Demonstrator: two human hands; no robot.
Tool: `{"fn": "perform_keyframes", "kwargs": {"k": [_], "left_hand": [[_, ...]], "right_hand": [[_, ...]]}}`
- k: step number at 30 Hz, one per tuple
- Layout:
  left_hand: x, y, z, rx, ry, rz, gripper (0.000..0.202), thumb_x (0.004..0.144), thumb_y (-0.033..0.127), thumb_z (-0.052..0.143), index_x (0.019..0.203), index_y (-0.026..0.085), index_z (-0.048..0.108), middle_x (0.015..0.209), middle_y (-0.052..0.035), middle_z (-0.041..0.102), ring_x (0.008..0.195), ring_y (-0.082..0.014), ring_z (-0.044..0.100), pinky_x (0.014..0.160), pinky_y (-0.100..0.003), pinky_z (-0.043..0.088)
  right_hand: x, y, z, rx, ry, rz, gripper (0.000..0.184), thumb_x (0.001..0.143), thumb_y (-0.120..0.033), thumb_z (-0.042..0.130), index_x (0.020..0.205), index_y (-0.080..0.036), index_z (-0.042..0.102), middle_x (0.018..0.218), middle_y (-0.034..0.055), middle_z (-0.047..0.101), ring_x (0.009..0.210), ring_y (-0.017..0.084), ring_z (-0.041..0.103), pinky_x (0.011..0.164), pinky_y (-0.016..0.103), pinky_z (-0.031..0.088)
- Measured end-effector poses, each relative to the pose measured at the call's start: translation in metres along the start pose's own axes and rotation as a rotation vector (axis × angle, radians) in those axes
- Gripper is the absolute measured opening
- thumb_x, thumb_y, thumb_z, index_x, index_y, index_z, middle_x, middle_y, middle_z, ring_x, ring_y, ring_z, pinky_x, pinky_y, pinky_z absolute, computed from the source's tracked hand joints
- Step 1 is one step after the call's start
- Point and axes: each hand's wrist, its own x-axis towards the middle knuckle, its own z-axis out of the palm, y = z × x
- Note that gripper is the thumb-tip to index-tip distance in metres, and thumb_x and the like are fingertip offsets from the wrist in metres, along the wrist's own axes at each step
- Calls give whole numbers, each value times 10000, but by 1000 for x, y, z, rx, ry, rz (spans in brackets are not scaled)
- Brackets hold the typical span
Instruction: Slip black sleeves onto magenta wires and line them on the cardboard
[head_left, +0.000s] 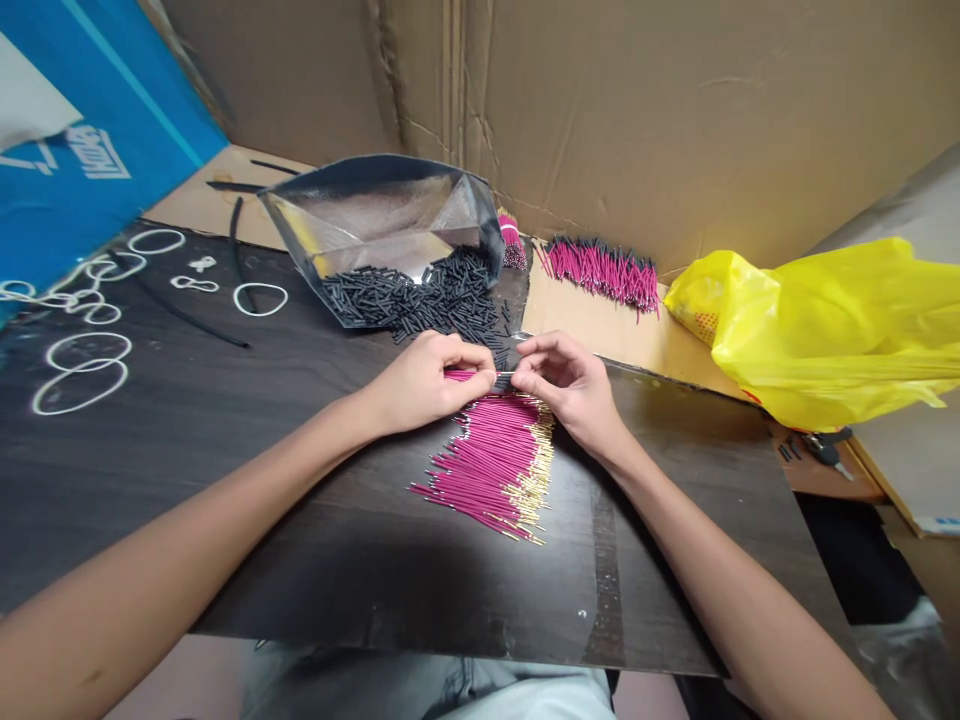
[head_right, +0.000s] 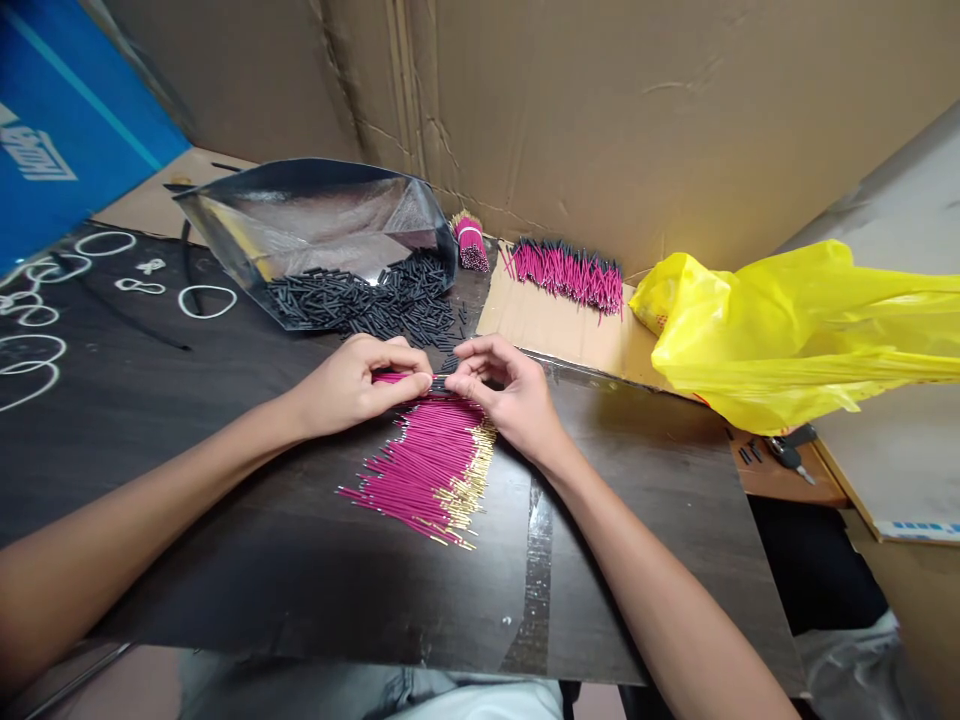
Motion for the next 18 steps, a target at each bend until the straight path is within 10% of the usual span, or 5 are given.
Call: {"fn": "perform_keyframes", "kwargs": {"k": [12, 18], "left_hand": [[-1, 1, 1, -33, -15, -14, 291, 896, 292, 570, 641, 167, 636, 566, 21, 546, 611, -131, 466, 627, -287, 333], [1, -3, -3, -39, 80, -48, 256, 876, 281, 571, 680, 152, 672, 583, 20, 580, 587, -120, 473, 606, -274, 335]], "right_hand": [[-1, -1, -1, 35, -8, 4, 258, 882, -323, 761, 1101, -218, 674, 897, 10, 702, 809, 145, 658, 782, 311, 528], [1, 2, -3, -352, 197, -148, 121, 964, -217, 604, 1044, -239, 691, 1036, 36, 721, 964, 196, 668, 907, 392, 515]]}}
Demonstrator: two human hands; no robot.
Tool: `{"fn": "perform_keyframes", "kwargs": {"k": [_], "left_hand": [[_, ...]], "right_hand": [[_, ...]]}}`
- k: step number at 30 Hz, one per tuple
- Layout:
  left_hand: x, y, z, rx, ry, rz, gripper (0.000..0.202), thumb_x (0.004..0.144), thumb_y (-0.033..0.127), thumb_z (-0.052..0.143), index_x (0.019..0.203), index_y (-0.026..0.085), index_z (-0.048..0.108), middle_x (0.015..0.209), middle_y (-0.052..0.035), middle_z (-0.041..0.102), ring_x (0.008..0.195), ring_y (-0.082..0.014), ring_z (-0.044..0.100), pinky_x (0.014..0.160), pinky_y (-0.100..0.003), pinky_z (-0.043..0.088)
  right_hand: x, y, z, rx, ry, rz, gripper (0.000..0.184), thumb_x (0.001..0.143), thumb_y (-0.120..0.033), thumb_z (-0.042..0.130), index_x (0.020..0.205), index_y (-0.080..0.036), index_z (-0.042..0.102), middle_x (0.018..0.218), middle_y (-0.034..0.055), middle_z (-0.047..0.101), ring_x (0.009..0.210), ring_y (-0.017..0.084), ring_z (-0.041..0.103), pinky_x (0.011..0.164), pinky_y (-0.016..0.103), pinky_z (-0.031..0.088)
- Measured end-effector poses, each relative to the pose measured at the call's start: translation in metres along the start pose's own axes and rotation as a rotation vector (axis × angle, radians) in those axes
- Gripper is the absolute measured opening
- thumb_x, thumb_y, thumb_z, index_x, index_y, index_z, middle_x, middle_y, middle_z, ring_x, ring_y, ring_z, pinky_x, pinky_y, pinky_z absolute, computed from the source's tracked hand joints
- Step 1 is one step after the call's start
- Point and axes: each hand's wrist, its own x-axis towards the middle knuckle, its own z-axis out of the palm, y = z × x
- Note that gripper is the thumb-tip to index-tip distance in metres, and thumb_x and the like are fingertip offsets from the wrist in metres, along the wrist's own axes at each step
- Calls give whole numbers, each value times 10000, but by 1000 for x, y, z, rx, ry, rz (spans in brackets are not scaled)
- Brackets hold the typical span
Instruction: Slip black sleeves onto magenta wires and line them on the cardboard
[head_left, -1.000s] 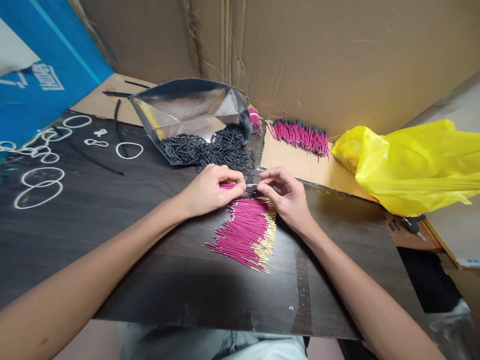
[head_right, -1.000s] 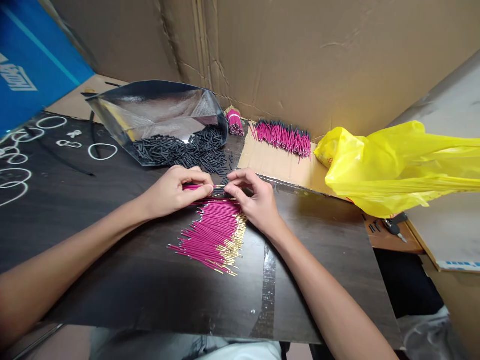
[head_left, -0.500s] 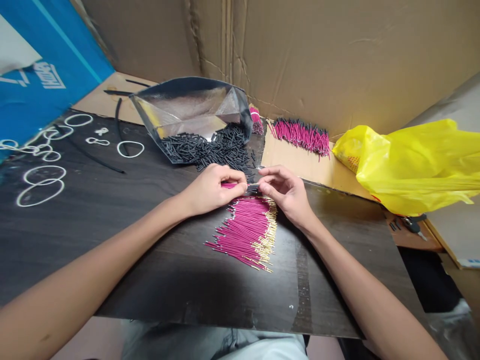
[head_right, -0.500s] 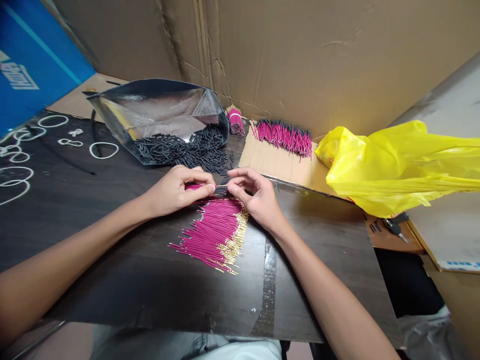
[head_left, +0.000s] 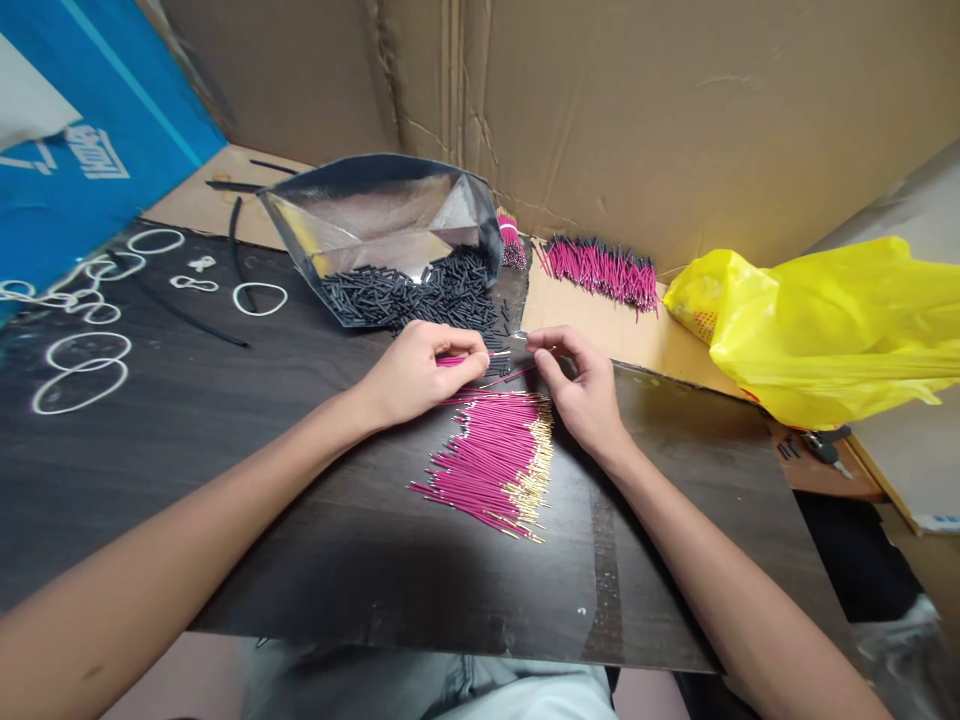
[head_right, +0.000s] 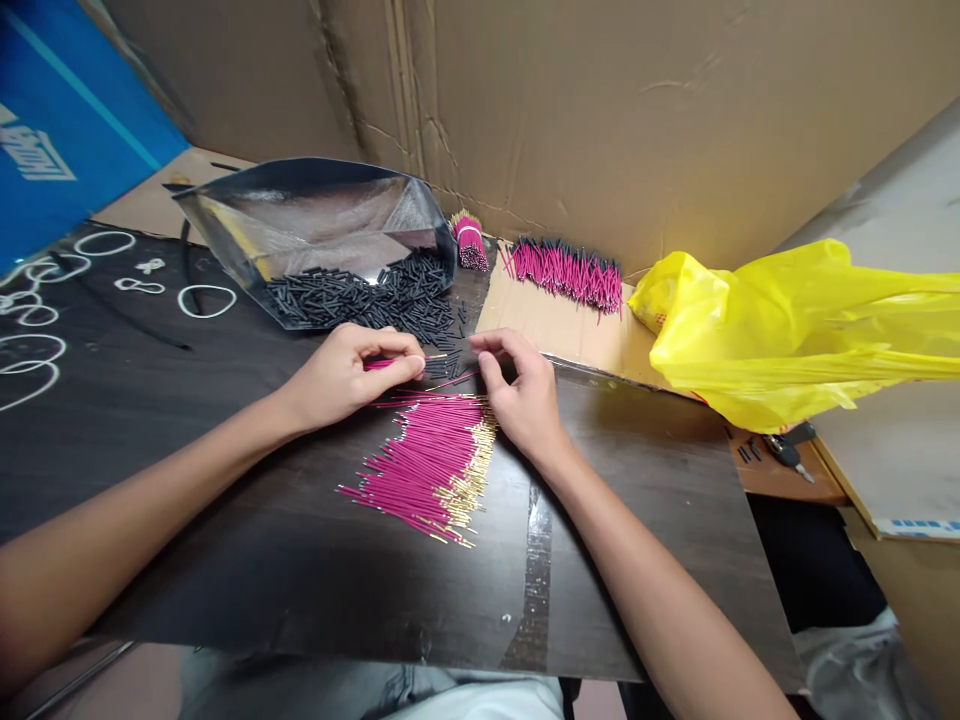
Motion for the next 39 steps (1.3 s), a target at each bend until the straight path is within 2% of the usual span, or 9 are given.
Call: {"fn": "perform_keyframes", "kwargs": {"k": [3, 7, 13, 17, 22, 26, 31, 34, 39], "left_hand": [[1, -1, 1, -1, 56, -39, 277, 877, 300, 566, 674, 145, 672, 587, 17, 592, 565, -116, 482, 579, -270, 325], [1, -2, 4, -5, 98, -64, 295, 884, 318, 560, 684, 139, 682, 622, 3, 633, 582, -123, 517, 581, -266, 341], [0, -3, 6, 19, 109, -39, 291, 886, 298, 563, 676, 140, 687, 605, 14, 618, 566, -111, 494, 585, -264, 338], [0, -3, 7, 43, 105, -28, 282, 882, 291, 566, 673, 142, 682, 571, 28, 580, 536, -100, 452, 566, -263, 312], [1, -3, 7, 63, 96, -40, 285, 884, 301, 564, 679, 140, 680, 592, 20, 589, 558, -107, 477, 577, -269, 313], [0, -3, 7, 72, 89, -42, 284, 877, 298, 562, 667, 141, 672, 560, 28, 550, 548, -106, 458, 575, -270, 307], [1, -3, 8, 77, 58, -34, 268, 865, 280, 561, 662, 142, 669, 561, 32, 537, 560, -104, 450, 584, -266, 308], [1, -4, 9, 83, 49, -35, 259, 864, 276, 560, 673, 145, 675, 578, 31, 551, 578, -107, 461, 598, -264, 317], [1, -6, 9, 81, 28, -31, 241, 857, 263, 561, 672, 152, 669, 568, 36, 541, 581, -109, 458, 610, -261, 324]], "right_hand": [[1, 1, 1, -234, -24, -68, 150, 963, -162, 568, 989, -234, 697, 1021, 42, 722, 1003, 224, 650, 945, 430, 492], [1, -1, 4, -338, -77, -138, 149, 961, -153, 560, 942, -226, 689, 1012, 51, 718, 1013, 240, 635, 962, 442, 478], [0, -1, 6, -345, -58, -197, 178, 849, -62, 555, 830, -216, 644, 959, 44, 692, 997, 243, 615, 936, 419, 484], [-1, 3, 6, -386, -102, -177, 156, 831, -90, 581, 808, -216, 670, 980, 51, 692, 1010, 260, 608, 935, 437, 478], [1, 4, 5, -400, -153, -141, 112, 820, -120, 653, 827, -228, 681, 1015, 36, 712, 1011, 266, 606, 941, 454, 470], [3, 5, 2, -413, -199, -123, 88, 868, -149, 669, 829, -227, 662, 1025, 39, 713, 1023, 272, 598, 941, 465, 459], [2, 6, 1, -478, -266, -152, 98, 933, -139, 579, 873, -216, 587, 1078, 84, 685, 1052, 286, 569, 945, 473, 438], [1, 8, 1, -431, -228, -180, 94, 984, -160, 500, 924, -218, 544, 1065, 93, 654, 1045, 270, 559, 944, 457, 435], [-1, 2, 0, -266, -124, -204, 110, 1034, -192, 440, 965, -226, 520, 947, 50, 614, 911, 209, 576, 834, 372, 469]]}}
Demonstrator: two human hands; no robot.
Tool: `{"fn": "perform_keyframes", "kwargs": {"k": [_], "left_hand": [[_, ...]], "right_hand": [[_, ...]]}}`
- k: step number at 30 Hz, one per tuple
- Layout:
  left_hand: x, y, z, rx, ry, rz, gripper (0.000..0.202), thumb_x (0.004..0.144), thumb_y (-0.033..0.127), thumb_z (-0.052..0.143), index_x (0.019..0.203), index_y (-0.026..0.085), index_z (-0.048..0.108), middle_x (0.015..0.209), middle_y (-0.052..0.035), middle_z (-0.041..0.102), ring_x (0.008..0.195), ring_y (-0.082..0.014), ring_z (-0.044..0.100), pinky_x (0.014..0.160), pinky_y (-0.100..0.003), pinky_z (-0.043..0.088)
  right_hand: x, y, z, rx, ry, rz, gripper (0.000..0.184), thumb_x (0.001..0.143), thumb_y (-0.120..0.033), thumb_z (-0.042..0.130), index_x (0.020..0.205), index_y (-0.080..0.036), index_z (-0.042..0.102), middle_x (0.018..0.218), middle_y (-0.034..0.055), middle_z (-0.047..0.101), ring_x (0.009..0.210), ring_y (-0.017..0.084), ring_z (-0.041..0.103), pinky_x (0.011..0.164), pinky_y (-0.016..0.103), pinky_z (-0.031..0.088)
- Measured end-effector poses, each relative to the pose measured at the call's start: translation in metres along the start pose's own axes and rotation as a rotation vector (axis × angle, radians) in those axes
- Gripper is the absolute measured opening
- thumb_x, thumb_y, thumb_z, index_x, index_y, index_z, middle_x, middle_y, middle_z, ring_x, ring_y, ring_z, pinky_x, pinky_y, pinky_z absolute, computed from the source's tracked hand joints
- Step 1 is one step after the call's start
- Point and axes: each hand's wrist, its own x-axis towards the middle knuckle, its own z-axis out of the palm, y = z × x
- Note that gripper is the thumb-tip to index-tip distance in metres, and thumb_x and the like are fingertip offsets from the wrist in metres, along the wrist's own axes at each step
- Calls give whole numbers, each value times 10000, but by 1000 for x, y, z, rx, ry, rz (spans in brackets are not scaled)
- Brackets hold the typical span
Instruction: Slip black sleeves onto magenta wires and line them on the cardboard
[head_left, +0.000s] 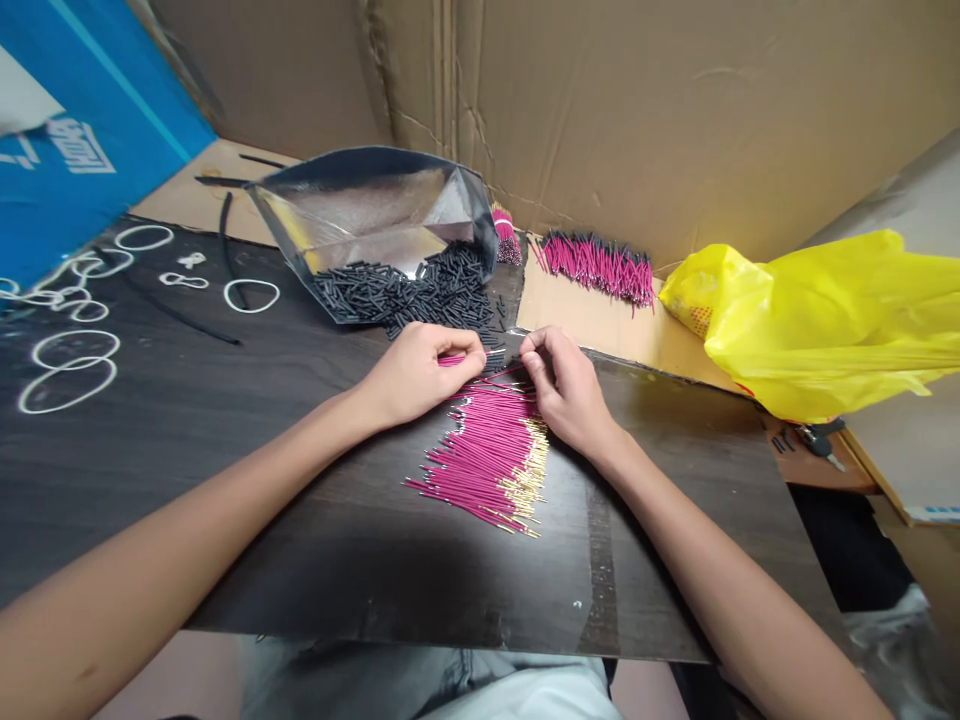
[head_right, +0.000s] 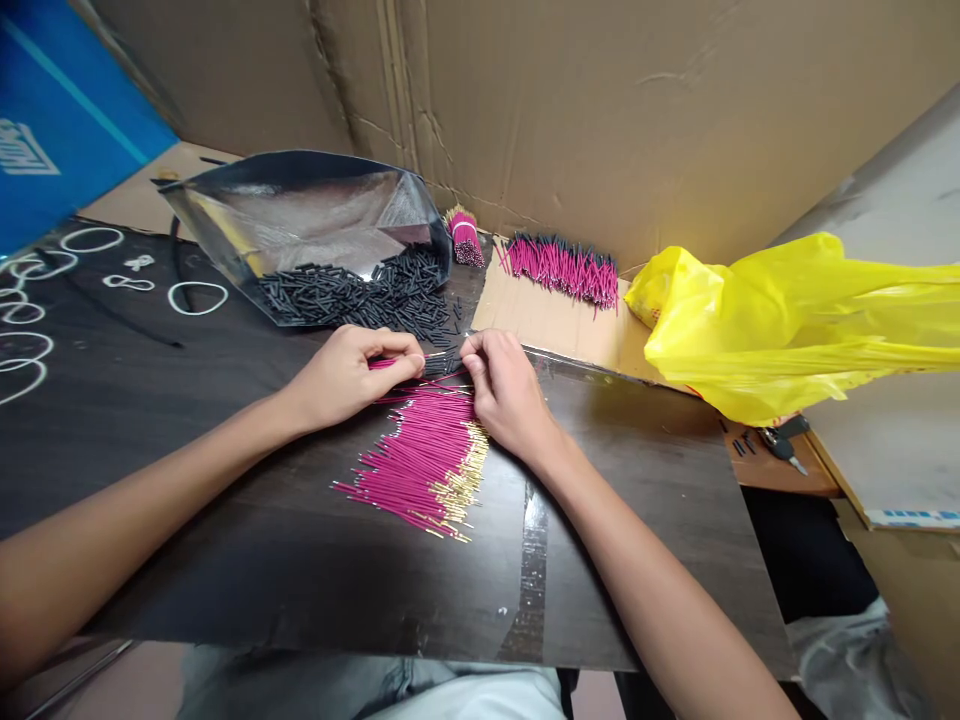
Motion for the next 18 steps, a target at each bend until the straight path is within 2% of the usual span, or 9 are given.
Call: {"fn": "perform_keyframes", "kwargs": {"k": [7, 18], "left_hand": [[-1, 2, 1, -8, -37, 25, 246, 857, 264, 556, 656, 161, 653, 574, 34, 549, 595, -117, 471, 626, -266, 338], [-2, 4, 2, -13, -25, 35, 269, 863, 288, 557, 643, 163, 647, 565, 25, 560, 587, -127, 476, 617, -274, 343]], "right_hand": [[1, -6, 0, 46, 63, -43, 114, 1018, -172, 485, 1063, -233, 570, 1009, 49, 657, 964, 203, 614, 868, 379, 493], [2, -9, -2, 34, 35, -6, 124, 1013, -177, 491, 1054, -238, 591, 1018, 52, 678, 987, 210, 632, 888, 400, 512]]}}
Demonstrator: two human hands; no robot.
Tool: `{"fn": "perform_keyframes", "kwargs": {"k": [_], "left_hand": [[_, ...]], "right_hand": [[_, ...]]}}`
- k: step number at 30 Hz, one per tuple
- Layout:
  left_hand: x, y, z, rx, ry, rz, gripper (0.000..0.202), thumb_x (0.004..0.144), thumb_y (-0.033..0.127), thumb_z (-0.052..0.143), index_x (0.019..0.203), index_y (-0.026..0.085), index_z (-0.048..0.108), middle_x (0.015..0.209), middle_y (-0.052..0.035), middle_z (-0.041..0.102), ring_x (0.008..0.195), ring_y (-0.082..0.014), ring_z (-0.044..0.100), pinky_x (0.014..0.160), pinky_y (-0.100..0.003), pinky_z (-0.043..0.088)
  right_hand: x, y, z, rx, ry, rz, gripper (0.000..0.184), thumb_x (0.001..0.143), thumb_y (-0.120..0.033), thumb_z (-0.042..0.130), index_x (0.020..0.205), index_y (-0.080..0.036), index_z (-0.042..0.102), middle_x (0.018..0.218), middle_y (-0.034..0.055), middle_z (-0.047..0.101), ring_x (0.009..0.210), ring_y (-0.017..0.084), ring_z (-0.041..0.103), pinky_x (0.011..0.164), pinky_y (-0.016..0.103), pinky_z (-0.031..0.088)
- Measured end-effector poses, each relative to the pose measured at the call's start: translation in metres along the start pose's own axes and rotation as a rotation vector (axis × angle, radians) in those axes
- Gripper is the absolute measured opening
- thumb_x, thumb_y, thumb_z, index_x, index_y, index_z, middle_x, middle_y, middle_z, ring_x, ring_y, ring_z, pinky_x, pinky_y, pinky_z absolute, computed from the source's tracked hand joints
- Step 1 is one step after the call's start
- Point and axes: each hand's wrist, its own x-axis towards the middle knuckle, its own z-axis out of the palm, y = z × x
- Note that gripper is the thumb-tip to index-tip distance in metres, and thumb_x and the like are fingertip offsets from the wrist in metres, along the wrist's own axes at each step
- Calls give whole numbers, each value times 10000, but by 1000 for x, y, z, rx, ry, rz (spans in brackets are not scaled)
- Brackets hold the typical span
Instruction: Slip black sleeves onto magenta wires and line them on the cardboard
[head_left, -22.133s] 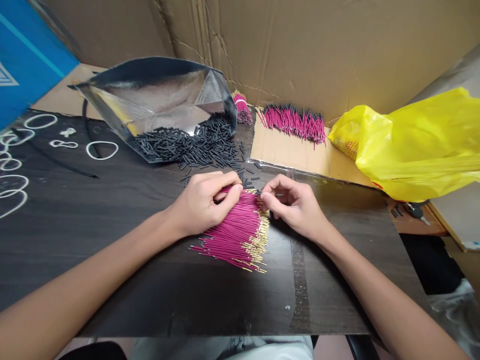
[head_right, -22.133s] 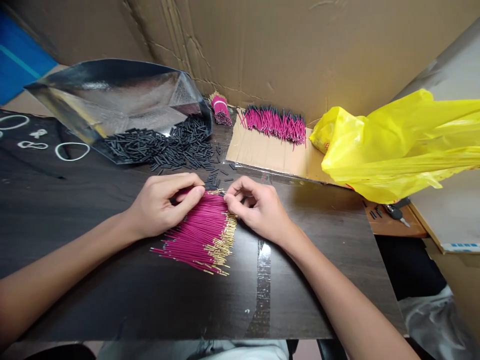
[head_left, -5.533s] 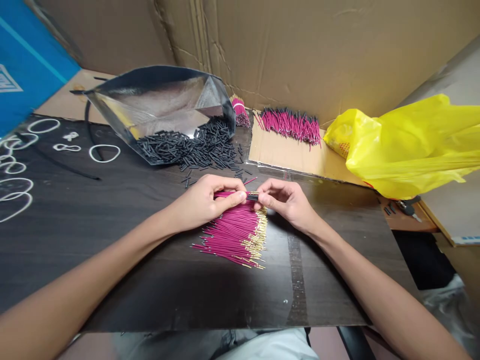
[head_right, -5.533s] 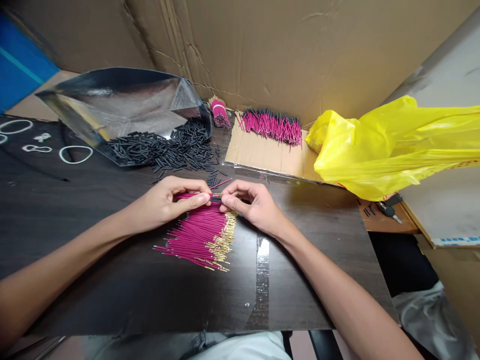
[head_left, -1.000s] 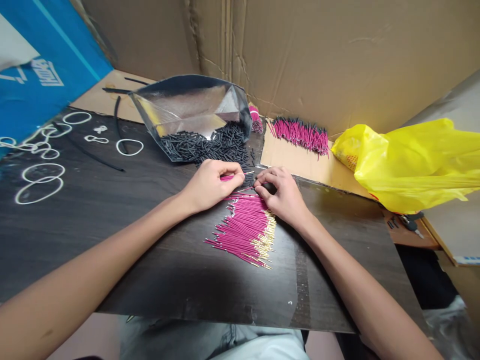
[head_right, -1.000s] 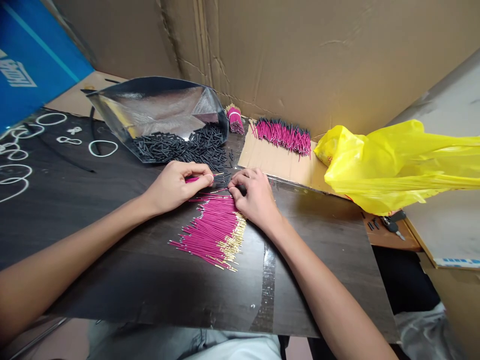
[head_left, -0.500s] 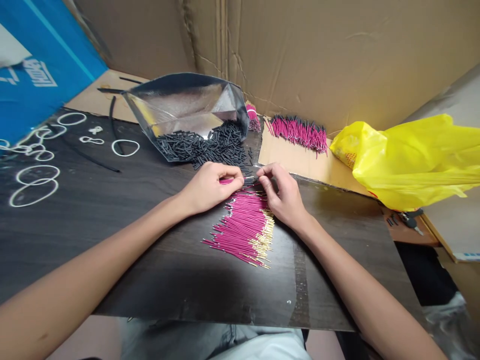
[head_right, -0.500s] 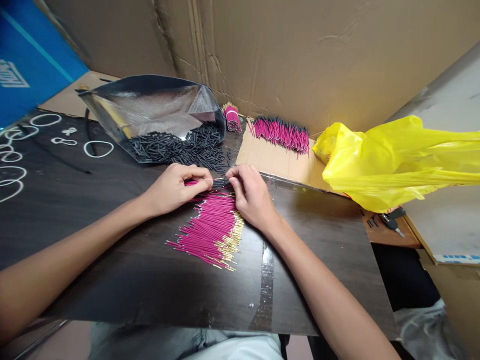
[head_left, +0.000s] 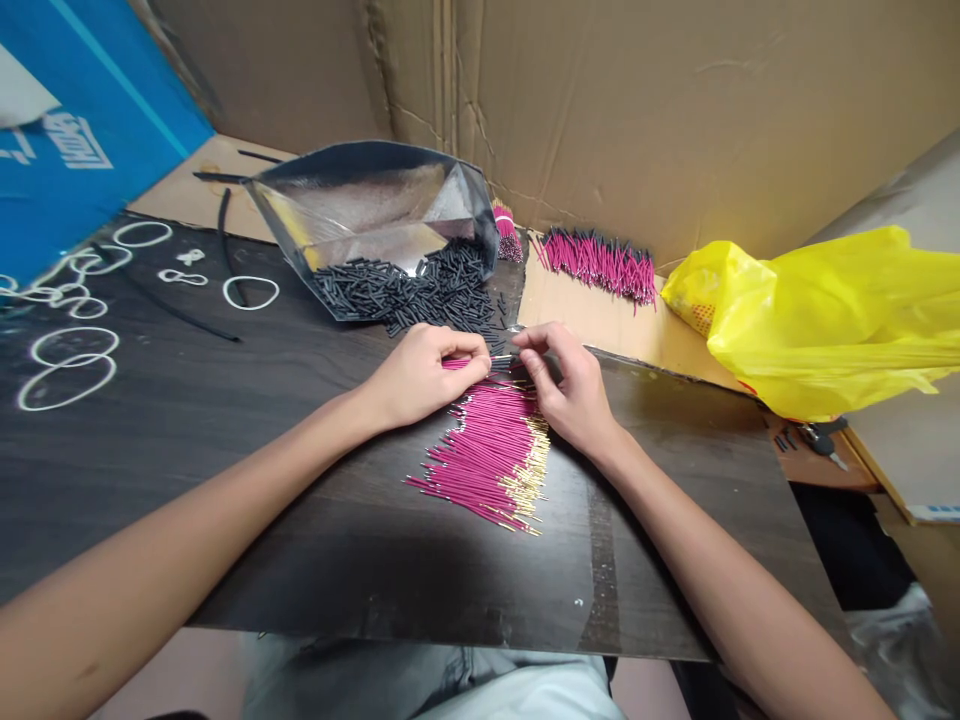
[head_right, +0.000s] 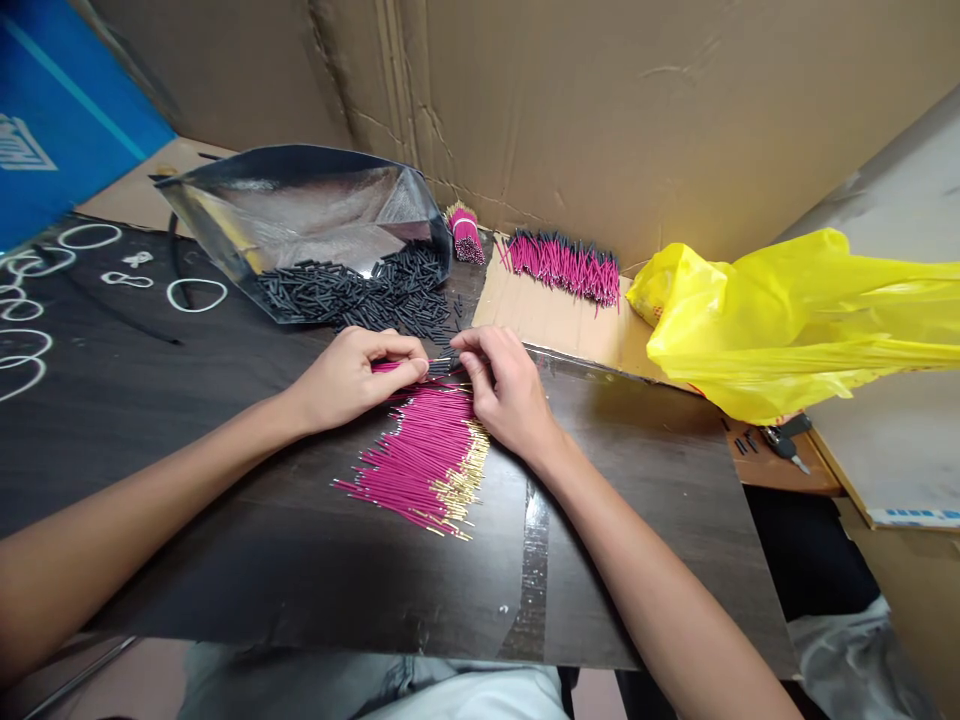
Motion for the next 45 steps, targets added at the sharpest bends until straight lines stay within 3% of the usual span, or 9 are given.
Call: {"fn": "perform_keyframes", "kwargs": {"k": [21, 29, 35, 39, 45], "left_hand": [[-1, -1, 0, 22, -28, 0, 263, 875, 279, 553, 656, 165, 646, 583, 27, 569, 606, -128, 480, 641, -286, 338], [0, 0, -6, 54, -94, 77, 288, 935, 297, 523, 726, 171, 676, 620, 13, 592, 635, -139, 490, 649, -285, 340], [1, -2, -9, -35, -167, 47, 300, 941, 307, 532, 691, 170, 626, 605, 25, 547, 614, -130, 447, 634, -282, 326], [1, -2, -9, -99, -192, 23, 313, 949, 334, 533, 694, 171, 610, 630, 18, 560, 635, -135, 467, 649, -278, 341], [0, -2, -9, -15, -151, 61, 296, 939, 306, 544, 687, 173, 624, 582, 35, 505, 594, -123, 425, 627, -273, 318]], "right_hand": [[-2, -1, -1, 55, -13, -12, 141, 1004, -164, 530, 1042, -240, 643, 1022, 36, 704, 994, 197, 657, 900, 383, 526], [-1, 7, -1, 336, -32, 181, 88, 958, -306, 658, 1001, -241, 699, 990, 19, 732, 912, 179, 678, 859, 358, 549], [1, 14, -1, 608, -79, 322, 235, 843, -432, 797, 940, -237, 710, 905, 10, 724, 832, 167, 675, 805, 348, 558], [3, 15, -2, 669, -103, 385, 288, 793, -457, 836, 923, -233, 709, 900, 11, 726, 829, 163, 679, 818, 351, 563], [4, 16, -2, 678, -89, 402, 292, 761, -444, 859, 904, -236, 713, 860, 1, 710, 787, 153, 658, 803, 343, 560]]}}
